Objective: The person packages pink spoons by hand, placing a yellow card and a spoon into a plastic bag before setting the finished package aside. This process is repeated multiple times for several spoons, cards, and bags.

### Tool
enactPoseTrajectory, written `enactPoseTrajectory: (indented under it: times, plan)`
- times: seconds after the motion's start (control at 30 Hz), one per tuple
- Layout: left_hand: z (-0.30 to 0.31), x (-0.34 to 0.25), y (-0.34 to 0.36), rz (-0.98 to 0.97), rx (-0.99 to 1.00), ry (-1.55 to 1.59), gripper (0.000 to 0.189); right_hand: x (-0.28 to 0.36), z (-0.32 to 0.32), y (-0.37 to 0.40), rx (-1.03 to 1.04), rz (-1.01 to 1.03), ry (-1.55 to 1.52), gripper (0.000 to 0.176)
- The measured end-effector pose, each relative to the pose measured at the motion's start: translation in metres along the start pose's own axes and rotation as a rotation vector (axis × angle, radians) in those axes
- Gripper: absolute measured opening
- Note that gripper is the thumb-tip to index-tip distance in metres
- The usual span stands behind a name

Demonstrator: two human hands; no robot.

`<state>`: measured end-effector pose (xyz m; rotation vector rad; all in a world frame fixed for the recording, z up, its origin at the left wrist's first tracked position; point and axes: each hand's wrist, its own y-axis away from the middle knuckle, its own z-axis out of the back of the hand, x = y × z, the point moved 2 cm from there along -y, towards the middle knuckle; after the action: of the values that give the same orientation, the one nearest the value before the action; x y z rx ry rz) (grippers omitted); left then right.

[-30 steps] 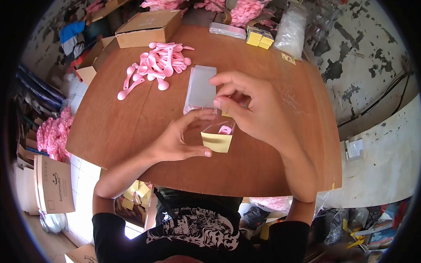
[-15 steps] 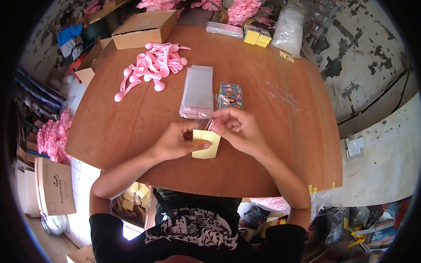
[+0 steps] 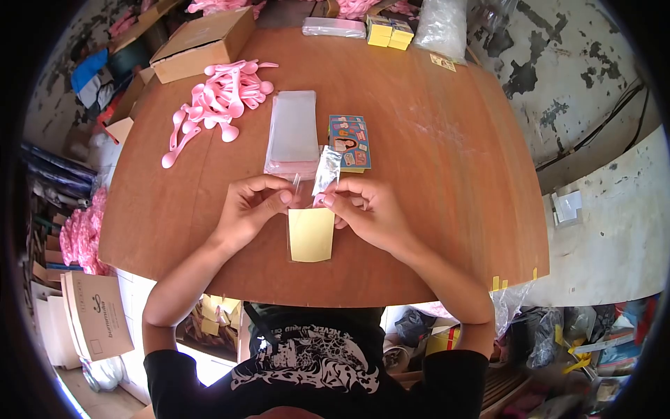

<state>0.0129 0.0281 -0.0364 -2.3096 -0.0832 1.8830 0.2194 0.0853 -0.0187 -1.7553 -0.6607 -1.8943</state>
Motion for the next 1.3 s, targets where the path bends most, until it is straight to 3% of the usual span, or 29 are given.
enactPoseTrajectory:
  times: [0.5, 0.67, 0.83, 1.17, 1.3]
  plan:
    - [0.002, -0.003, -0.001, -0.062, -0.015, -0.081, 0.007, -0.006, 0.000, -0.001, -0.074, 0.084, 0.019, 0.023]
    - [0.006, 0.004, -0.005, -0.208, 0.013, -0.209, 0.007, -0.011, 0.002, -0.003, -0.088, 0.156, -0.024, 0.020]
    - [0.005, 0.003, -0.008, -0.164, -0.012, -0.220, 0.007, -0.017, 0.002, -0.005, -0.068, 0.151, -0.095, 0.019]
    - [0.012, -0.001, -0.010, -0.094, 0.089, -0.232, 0.013, -0.012, 0.005, -0.008, -0.029, 0.339, 0.021, 0.017]
    - [0.016, 0.002, -0.011, -0.158, 0.062, -0.271, 0.012, -0.015, 0.008, -0.010, 0.014, 0.412, 0.075, 0.020]
